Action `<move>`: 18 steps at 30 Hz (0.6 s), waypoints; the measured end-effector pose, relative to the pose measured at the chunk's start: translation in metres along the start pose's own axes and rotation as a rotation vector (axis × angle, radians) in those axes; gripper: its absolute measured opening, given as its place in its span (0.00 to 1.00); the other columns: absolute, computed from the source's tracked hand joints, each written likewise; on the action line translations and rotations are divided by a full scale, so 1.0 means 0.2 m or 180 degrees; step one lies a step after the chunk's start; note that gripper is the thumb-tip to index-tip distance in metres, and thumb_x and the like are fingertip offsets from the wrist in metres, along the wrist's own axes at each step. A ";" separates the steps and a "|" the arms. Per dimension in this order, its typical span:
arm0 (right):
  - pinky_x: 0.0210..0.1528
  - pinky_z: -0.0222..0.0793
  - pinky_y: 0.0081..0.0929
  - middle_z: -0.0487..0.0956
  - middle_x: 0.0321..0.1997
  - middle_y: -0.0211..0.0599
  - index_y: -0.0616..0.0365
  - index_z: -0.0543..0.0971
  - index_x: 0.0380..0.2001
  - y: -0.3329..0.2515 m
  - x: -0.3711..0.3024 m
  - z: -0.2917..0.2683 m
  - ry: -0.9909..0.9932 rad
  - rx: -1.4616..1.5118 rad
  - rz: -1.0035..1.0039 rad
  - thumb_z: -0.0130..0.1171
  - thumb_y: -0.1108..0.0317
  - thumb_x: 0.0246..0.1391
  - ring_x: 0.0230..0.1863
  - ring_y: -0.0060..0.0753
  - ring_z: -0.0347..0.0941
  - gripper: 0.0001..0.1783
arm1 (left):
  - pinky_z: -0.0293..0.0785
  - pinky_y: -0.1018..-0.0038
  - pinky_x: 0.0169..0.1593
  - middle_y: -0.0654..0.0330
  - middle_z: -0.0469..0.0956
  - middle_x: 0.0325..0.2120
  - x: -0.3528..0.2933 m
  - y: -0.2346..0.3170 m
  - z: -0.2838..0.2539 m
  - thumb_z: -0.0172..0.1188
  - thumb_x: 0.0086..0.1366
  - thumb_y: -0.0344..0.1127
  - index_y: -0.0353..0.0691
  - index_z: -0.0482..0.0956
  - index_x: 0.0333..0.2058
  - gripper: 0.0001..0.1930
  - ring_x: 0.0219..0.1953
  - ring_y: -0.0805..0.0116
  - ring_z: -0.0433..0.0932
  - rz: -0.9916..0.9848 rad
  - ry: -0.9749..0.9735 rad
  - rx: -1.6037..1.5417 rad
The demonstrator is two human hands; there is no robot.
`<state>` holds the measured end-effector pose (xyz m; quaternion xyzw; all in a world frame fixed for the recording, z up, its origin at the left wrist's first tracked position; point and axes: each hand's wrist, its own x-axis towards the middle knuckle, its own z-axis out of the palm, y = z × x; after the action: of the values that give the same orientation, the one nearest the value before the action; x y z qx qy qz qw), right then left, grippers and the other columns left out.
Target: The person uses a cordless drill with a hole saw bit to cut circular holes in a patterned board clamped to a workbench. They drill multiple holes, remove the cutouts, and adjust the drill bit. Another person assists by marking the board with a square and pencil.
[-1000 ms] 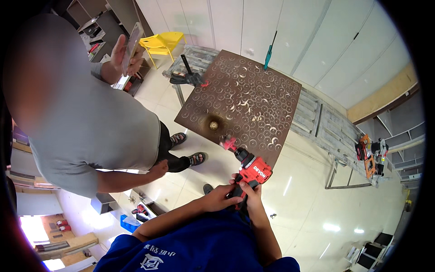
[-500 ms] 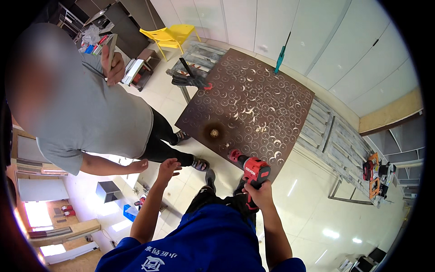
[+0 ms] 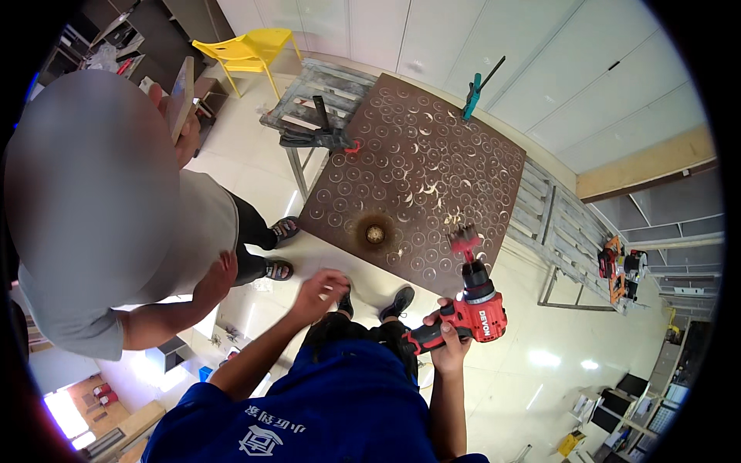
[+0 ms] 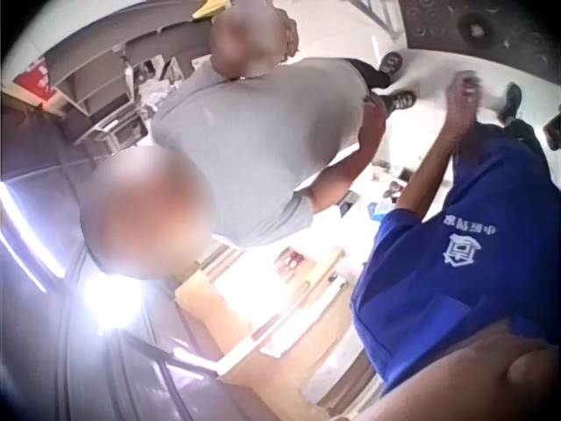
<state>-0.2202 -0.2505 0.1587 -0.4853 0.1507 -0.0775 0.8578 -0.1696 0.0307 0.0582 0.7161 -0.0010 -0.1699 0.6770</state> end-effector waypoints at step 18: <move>0.32 0.70 0.35 0.75 0.39 0.39 0.57 0.66 0.60 0.67 -0.31 -0.83 -0.0633 0.2219 0.2366 0.63 0.61 0.49 0.22 0.29 0.70 0.35 | 0.79 0.73 0.40 0.60 0.76 0.30 0.24 -0.25 -0.45 0.56 0.66 0.24 0.33 0.71 0.42 0.08 0.30 0.73 0.77 -0.0071 0.0858 0.0549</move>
<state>-0.3350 -0.2981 -0.0243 -0.0895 0.1958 0.2333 0.9483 -0.1130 0.1115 -0.0002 0.7878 0.0832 -0.0791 0.6051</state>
